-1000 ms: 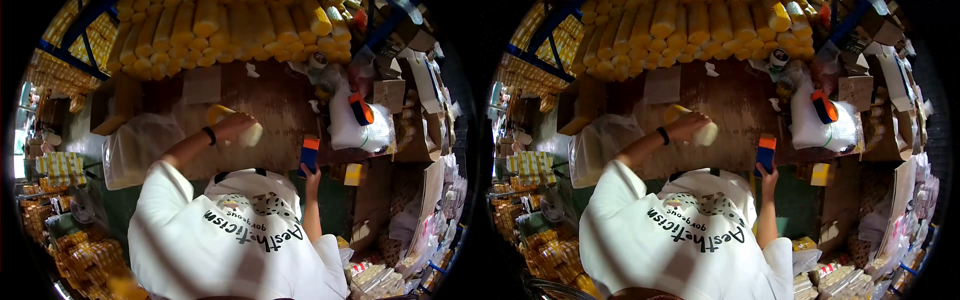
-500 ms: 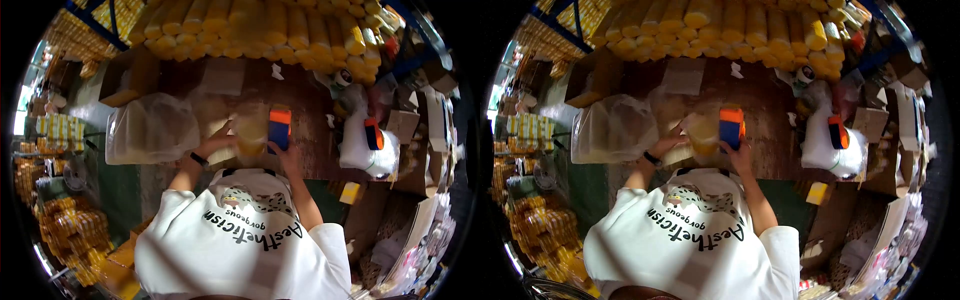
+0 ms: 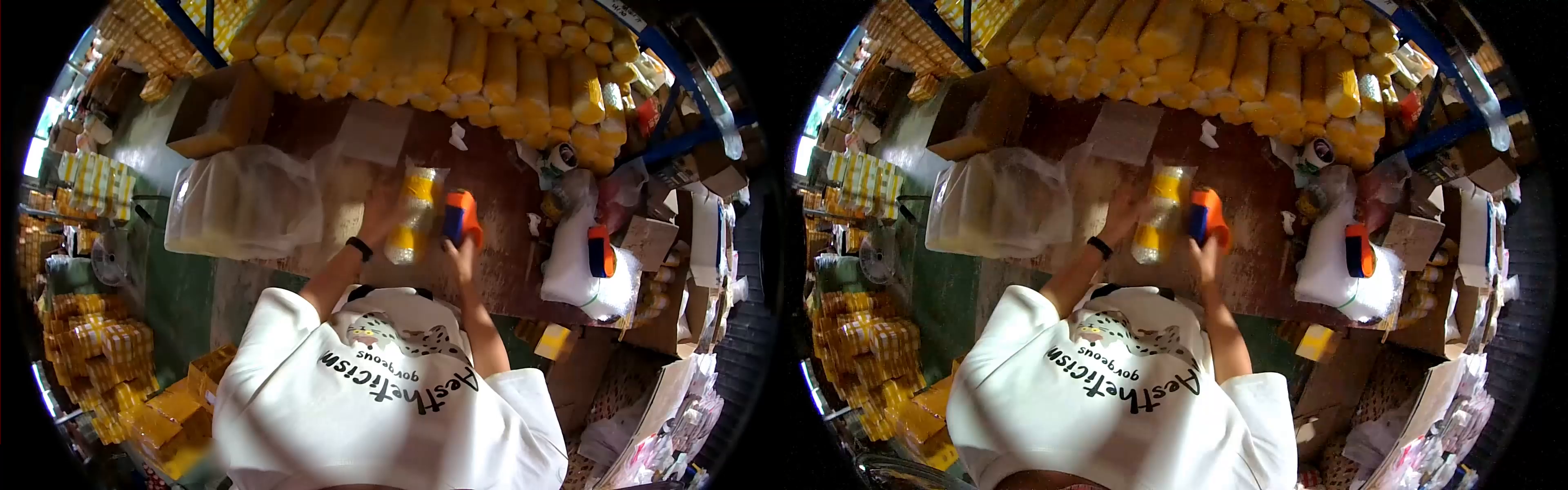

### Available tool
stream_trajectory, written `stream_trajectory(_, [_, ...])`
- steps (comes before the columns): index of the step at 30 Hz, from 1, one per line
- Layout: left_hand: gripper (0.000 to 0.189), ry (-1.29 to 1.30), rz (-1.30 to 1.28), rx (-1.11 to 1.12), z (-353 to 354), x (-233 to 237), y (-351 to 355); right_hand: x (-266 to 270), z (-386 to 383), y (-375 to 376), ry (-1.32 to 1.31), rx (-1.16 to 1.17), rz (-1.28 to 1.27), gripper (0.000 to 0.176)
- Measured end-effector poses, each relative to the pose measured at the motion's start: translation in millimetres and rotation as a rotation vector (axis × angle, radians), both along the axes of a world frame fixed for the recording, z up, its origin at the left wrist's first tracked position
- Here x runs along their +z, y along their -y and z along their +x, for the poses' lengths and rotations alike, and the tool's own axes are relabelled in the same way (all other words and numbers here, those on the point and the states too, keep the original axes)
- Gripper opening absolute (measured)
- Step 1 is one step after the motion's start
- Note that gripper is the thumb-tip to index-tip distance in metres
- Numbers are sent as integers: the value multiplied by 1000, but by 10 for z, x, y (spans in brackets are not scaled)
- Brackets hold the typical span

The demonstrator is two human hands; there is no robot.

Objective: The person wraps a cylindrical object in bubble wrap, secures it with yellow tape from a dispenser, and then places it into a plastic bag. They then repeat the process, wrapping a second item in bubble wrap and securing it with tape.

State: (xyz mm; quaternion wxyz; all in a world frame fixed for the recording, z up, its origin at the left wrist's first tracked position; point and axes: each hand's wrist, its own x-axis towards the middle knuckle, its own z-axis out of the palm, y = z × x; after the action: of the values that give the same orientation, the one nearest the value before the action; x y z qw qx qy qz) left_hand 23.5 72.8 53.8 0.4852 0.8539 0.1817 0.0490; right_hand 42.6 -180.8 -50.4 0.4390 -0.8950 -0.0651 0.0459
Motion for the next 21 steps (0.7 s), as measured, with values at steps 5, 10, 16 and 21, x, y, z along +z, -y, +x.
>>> stream_trajectory(5, [116,-297,149,-75,553,-62,196,829,-28,383,-257,-246,-359,47])
stream_trajectory(10, [122,-322,169,-4,1223,-781,412,657,-70,617,-156,-196,-594,53])
stream_trajectory(16, [120,-38,-134,-137,903,-45,393,1148,84,386,-50,-95,-109,66])
stream_trajectory(21, [120,148,-663,-391,115,712,327,1744,134,-144,71,193,370,51])
